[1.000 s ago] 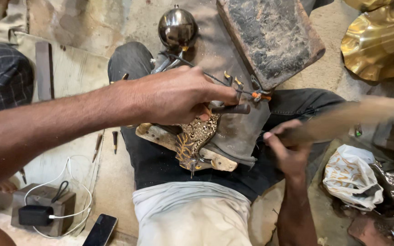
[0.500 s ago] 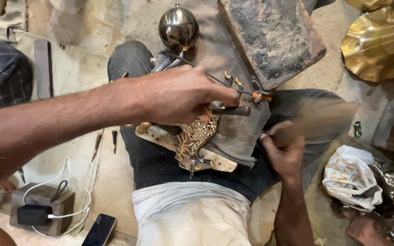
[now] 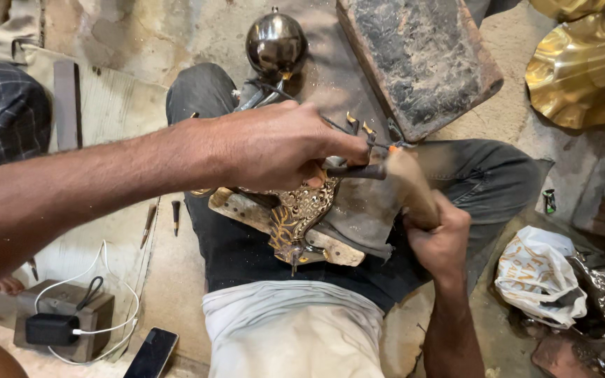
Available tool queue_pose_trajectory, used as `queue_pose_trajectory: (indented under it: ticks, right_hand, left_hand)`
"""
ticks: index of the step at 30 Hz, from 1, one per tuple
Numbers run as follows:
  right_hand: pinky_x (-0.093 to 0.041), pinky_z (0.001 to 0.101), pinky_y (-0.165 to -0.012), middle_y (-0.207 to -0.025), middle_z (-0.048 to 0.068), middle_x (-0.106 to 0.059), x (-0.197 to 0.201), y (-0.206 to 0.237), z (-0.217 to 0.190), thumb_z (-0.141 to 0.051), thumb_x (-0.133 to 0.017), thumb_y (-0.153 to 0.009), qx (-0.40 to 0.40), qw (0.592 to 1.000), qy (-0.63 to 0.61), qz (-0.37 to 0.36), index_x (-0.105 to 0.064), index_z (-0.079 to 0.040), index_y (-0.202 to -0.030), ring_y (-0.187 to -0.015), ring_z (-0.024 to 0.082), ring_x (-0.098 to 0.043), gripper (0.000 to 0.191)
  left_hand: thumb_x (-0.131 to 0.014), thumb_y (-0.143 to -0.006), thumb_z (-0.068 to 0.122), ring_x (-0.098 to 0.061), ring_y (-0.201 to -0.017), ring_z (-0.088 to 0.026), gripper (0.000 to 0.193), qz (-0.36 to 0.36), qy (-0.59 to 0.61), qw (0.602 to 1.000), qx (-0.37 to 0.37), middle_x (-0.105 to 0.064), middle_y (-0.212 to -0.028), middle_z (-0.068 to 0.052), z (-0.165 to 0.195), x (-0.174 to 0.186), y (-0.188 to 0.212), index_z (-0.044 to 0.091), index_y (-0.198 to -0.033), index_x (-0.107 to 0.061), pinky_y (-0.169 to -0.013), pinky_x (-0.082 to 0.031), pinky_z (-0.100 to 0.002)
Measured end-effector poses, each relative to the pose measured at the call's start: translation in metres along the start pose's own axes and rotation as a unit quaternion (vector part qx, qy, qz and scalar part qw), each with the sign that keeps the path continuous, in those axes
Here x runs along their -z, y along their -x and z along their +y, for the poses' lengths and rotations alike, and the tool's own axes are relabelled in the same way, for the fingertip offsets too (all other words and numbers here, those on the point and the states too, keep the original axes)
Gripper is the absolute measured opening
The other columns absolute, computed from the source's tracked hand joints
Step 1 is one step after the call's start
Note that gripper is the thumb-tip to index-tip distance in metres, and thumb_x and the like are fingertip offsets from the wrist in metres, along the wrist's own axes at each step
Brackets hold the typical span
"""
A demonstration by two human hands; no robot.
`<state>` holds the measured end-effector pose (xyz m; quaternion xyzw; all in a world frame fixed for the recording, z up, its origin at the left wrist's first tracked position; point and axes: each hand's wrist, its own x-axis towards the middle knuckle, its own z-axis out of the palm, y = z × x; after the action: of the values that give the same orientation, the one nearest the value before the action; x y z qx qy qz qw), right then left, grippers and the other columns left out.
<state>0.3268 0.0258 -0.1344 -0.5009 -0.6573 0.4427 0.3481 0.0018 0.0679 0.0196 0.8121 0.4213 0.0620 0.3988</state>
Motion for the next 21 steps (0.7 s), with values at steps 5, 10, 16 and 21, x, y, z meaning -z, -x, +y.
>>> queue_pose_trajectory:
  ticks: [5,10,16,21]
  right_hand:
    - [-0.055,0.0278,-0.069,-0.085,0.001,-0.066,0.0006,-0.0027,-0.0079,0.003,-0.077,-0.087,-0.064,0.962,-0.262,0.032,-0.061,-0.009,-0.096,-0.074,0.011,-0.064,0.022]
    - [-0.052,0.0283,-0.073,-0.089,0.003,-0.064,0.0003,-0.0014,-0.0034,0.006,-0.078,-0.084,-0.004,1.0,-0.009,0.007,-0.063,-0.004,-0.099,-0.079,0.012,-0.062,0.023]
    - [-0.052,0.0287,-0.071,-0.088,0.002,-0.067,-0.0007,-0.0023,-0.0049,0.005,-0.078,-0.084,-0.01,0.998,0.05,-0.028,-0.065,-0.003,-0.102,-0.079,0.012,-0.062,0.024]
    - [-0.052,0.0277,-0.064,-0.079,-0.002,-0.064,0.0052,-0.0072,-0.0081,0.002,-0.077,-0.082,-0.062,0.988,-0.138,-0.013,-0.062,-0.008,-0.094,-0.069,0.008,-0.062,0.022]
  left_hand:
    - [-0.069,-0.082,0.001,-0.07,-0.06,-0.033,0.045,0.002,-0.002,1.0,-0.005,-0.068,-0.065,-0.016,-0.0004,0.0019,-0.0001,0.014,-0.124,-0.061,-0.053,-0.049,-0.051]
    - [-0.07,-0.077,0.002,-0.071,-0.064,-0.034,0.047,0.013,0.009,1.0,-0.015,-0.069,-0.068,-0.016,-0.003,0.0002,-0.0016,0.014,-0.122,-0.062,-0.053,-0.051,-0.05]
    - [-0.07,-0.076,0.002,-0.071,-0.062,-0.034,0.051,-0.001,0.009,1.0,0.003,-0.069,-0.068,-0.016,-0.0024,0.001,-0.0018,0.017,-0.125,-0.062,-0.053,-0.052,-0.05]
    - [-0.069,-0.08,0.002,-0.071,-0.062,-0.032,0.05,-0.007,0.011,1.0,0.008,-0.069,-0.067,-0.016,-0.0034,0.0024,-0.0014,0.017,-0.127,-0.061,-0.055,-0.052,-0.05]
